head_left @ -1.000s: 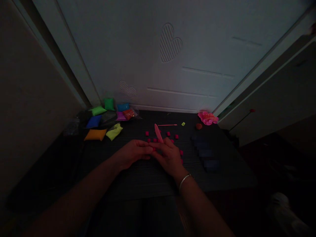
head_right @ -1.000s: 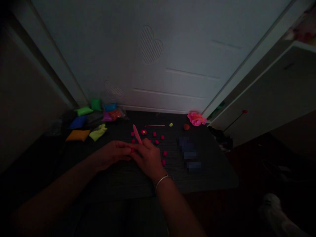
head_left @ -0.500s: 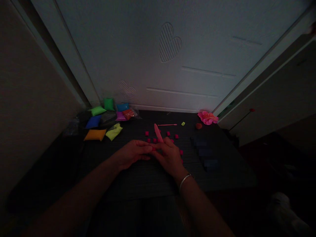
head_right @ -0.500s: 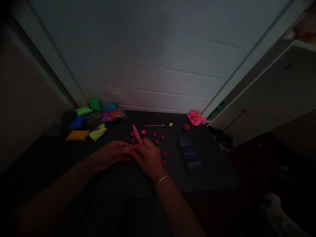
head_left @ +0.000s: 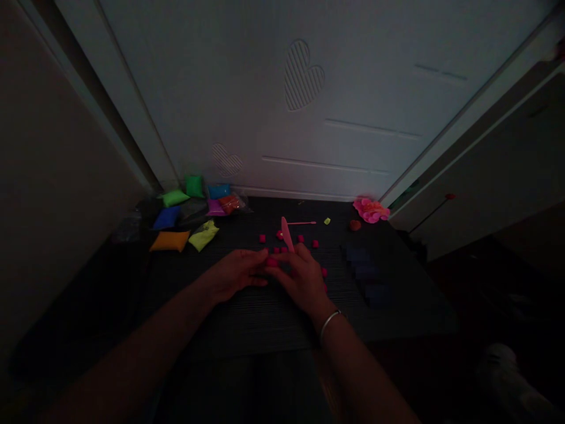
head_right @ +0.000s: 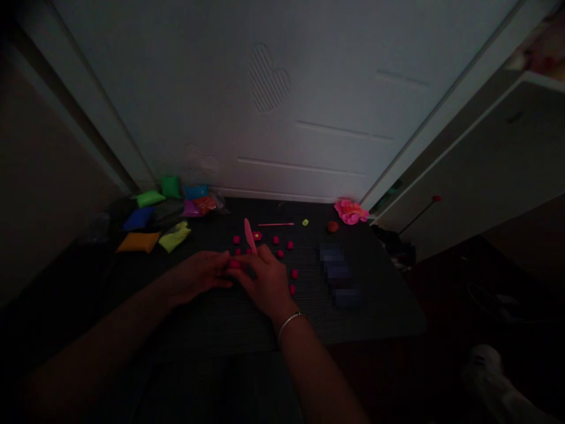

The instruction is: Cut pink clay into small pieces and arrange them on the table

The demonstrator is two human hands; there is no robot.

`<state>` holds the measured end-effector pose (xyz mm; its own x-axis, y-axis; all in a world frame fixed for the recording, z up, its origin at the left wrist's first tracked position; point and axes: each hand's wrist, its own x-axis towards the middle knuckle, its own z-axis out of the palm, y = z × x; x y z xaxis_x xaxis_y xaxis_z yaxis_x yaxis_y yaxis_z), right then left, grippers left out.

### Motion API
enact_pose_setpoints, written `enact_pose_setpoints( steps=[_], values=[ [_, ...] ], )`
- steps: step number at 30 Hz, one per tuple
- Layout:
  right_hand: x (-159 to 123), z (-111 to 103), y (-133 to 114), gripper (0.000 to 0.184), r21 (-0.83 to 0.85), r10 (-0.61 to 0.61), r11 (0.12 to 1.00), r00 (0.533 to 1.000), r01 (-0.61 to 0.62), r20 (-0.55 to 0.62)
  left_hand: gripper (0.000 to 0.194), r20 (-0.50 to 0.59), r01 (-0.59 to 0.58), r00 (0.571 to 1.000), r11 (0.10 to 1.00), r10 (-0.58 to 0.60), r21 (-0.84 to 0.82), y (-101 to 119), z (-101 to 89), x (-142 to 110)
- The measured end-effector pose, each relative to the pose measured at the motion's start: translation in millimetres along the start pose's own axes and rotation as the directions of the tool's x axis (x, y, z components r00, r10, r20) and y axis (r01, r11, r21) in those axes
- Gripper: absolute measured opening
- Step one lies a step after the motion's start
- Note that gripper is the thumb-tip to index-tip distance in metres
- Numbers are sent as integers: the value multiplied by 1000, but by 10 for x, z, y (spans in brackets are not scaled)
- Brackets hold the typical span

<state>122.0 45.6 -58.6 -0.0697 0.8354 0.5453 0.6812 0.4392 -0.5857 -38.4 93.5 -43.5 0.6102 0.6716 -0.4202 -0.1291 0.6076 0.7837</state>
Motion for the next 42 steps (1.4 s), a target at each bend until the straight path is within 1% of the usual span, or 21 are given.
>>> enact_pose_setpoints(
  steps=[4, 8, 10, 13, 17, 20, 23, 25, 28, 32, 36, 39, 42],
  values=[
    [-2, 2, 6, 21, 13, -8, 1000, 1000, 8, -11, 26, 1, -13, 1000, 999, 13, 38, 9, 14, -9],
    [-2, 7, 11, 30, -42, -20, 999, 1000, 20, -1, 21, -46, -41, 998, 995, 45, 93, -4, 18, 4],
    [-1, 9, 8, 27, -55, -21, 998, 1000, 22, 6, 22, -55, -60, 996, 992, 66, 112, -15, 17, 13],
    [-2, 9, 2, 20, -32, -21, 999, 1000, 21, -4, 27, -38, -64, 997, 992, 69, 113, -26, 13, 19],
    [-10, 3, -3, 23, 0, -35, 999, 999, 35, -11, 26, -44, -73, 996, 989, 79, 132, -27, 12, 23],
    [-14, -2, -6, 22, 0, -39, 999, 999, 39, 7, 25, -49, -80, 995, 986, 88, 149, -26, 15, 23],
    [-14, -1, -8, 21, 5, -31, 999, 999, 31, 13, 28, -28, -77, 996, 987, 82, 142, -30, 15, 21],
    [-13, 3, -6, 22, 10, -28, 1000, 1000, 28, 5, 28, -34, -77, 996, 988, 82, 133, -36, 10, 21],
    [-12, 8, -1, 21, 7, -29, 1000, 1000, 29, 5, 26, -50, -74, 995, 989, 81, 127, -41, 0, 26],
    [-6, 5, -4, 18, -3, -31, 1000, 999, 31, 12, 24, -31, -63, 997, 990, 67, 127, -35, -2, 33],
    [-1, 6, -8, 19, -16, -39, 999, 999, 39, 11, 21, -66, -63, 995, 989, 73, 132, -30, 16, 25],
    [-6, 13, -4, 17, -24, -27, 999, 999, 28, 27, 21, -62, -57, 996, 988, 66, 143, -25, 34, 12],
    [-13, 18, -1, 23, -22, -20, 1000, 999, 21, 26, 22, -61, -62, 996, 988, 71, 139, -17, 40, 12]
  ],
)
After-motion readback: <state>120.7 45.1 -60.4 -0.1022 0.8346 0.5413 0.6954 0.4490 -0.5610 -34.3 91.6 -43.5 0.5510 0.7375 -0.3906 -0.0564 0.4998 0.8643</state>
